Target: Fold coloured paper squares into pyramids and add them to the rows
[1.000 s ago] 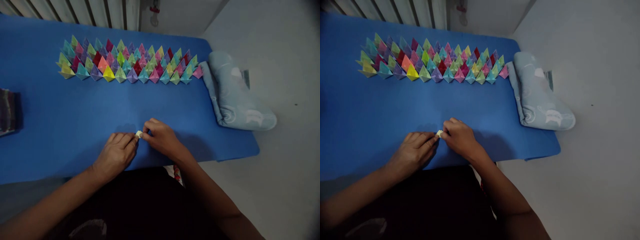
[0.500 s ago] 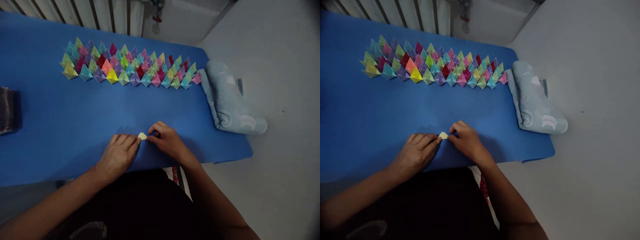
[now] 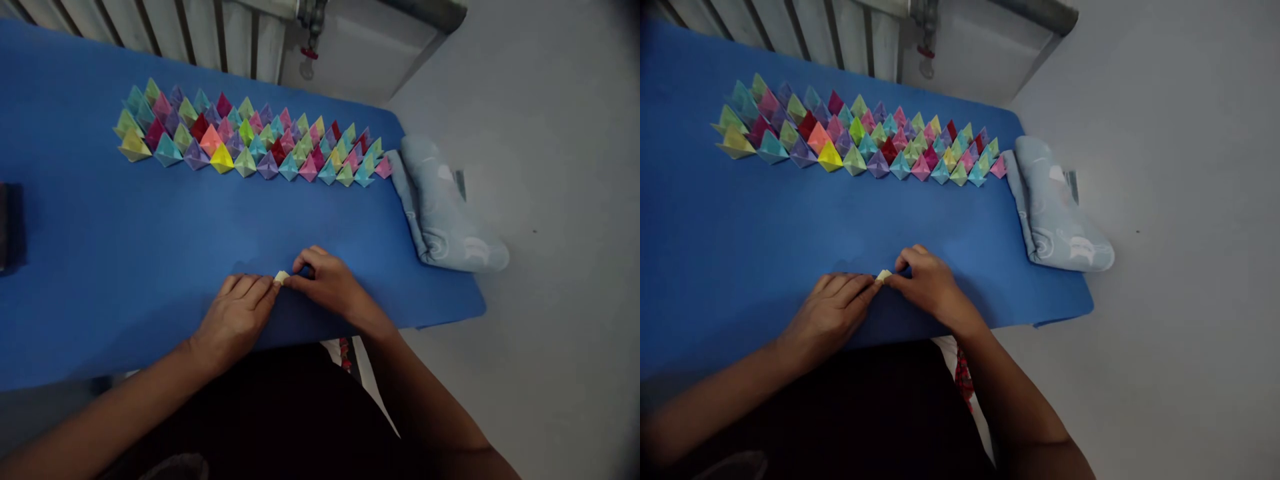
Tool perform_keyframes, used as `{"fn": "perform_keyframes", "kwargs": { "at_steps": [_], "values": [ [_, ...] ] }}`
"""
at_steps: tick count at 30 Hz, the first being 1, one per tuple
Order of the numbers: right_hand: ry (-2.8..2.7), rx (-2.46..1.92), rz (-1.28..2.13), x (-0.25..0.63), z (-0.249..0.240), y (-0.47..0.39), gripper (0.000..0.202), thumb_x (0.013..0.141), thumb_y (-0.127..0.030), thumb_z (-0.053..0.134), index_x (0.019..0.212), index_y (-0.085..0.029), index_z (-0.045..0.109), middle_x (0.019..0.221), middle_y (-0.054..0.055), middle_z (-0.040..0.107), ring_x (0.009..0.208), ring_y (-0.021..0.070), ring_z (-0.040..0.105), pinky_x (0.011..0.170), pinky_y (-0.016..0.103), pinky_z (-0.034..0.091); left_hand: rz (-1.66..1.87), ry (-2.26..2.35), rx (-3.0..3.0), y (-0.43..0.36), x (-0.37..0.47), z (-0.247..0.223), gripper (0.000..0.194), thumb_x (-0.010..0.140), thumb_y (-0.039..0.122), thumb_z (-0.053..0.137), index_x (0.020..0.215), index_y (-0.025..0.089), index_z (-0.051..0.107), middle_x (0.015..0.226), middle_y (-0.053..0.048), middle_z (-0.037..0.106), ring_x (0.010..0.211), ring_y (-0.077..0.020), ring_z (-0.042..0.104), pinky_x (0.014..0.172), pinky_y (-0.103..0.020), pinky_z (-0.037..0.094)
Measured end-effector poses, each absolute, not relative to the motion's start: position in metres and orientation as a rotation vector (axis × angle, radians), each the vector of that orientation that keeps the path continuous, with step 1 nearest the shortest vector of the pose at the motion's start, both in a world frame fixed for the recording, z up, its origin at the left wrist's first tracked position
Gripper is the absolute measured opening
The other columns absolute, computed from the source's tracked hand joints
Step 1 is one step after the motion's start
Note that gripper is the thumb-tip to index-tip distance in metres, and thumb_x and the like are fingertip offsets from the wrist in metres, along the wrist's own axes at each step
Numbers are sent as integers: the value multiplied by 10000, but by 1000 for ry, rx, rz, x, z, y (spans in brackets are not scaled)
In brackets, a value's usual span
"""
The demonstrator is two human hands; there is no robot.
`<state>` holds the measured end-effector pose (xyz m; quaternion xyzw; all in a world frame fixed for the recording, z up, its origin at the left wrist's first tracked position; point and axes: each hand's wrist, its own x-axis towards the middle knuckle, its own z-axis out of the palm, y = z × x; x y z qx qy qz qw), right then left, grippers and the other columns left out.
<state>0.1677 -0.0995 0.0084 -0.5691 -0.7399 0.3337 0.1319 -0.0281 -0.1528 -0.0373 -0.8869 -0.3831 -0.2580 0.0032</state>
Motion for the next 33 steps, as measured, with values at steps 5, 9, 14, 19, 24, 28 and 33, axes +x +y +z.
{"fn": "perform_keyframes", "kwargs": {
  "at_steps": [5, 9, 14, 19, 24, 28, 33],
  "values": [
    [-2176, -1710, 928, 164, 9, -102, 132, 819, -204, 701, 786, -191, 574, 804, -38, 511, 722, 111, 482, 691, 257, 341, -759, -1176, -2788, -154, -33, -37, 317, 960, 86, 445, 1208, 98, 641, 1116, -151, 716, 949, -257, 634, 791, -409, 499],
    [-2229, -1699, 933, 166, 10, -100, 140, 835, -233, 691, 786, -193, 566, 819, -28, 523, 757, 125, 493, 695, 261, 338, -792, -1230, -2808, -155, -36, -37, 331, 956, 94, 452, 1231, 100, 635, 1127, -158, 710, 984, -273, 640, 812, -428, 497],
    [-2233, -1698, 912, 165, 11, -101, 155, 836, -242, 689, 779, -192, 553, 817, -27, 522, 737, 121, 487, 692, 261, 336, -779, -1249, -2813, -155, -35, -35, 339, 976, 111, 407, 1216, 139, 644, 1110, -139, 716, 945, -248, 643, 781, -416, 504],
    [-2261, -1745, 848, 159, 12, -104, 211, 833, -341, 707, 823, -195, 556, 865, -10, 534, 741, 131, 476, 681, 270, 324, -693, -1163, -2781, -154, -37, -34, 307, 972, 99, 436, 1202, 90, 640, 1115, -158, 716, 950, -249, 637, 803, -410, 498],
    [-2283, -1711, 858, 161, 12, -103, 180, 844, -298, 699, 837, -189, 556, 863, -12, 523, 770, 135, 481, 704, 272, 334, -688, -1154, -2759, -155, -38, -35, 298, 965, 105, 467, 1209, 82, 636, 1133, -146, 716, 975, -264, 634, 813, -409, 488],
    [-2220, -1670, 963, 168, 11, -99, 163, 812, -173, 711, 798, -182, 548, 806, -36, 488, 718, 110, 464, 692, 257, 341, -702, -1158, -2771, -154, -37, -34, 302, 974, 114, 444, 1202, 81, 640, 1127, -147, 721, 964, -267, 641, 792, -414, 490],
    [-2193, -1618, 1009, 173, 8, -93, 199, 771, -139, 737, 759, -182, 543, 782, -51, 471, 673, 92, 435, 669, 246, 336, -727, -1187, -2778, -155, -37, -36, 304, 979, 121, 447, 1216, 85, 633, 1129, -151, 717, 986, -265, 629, 803, -417, 493]
  ]
}}
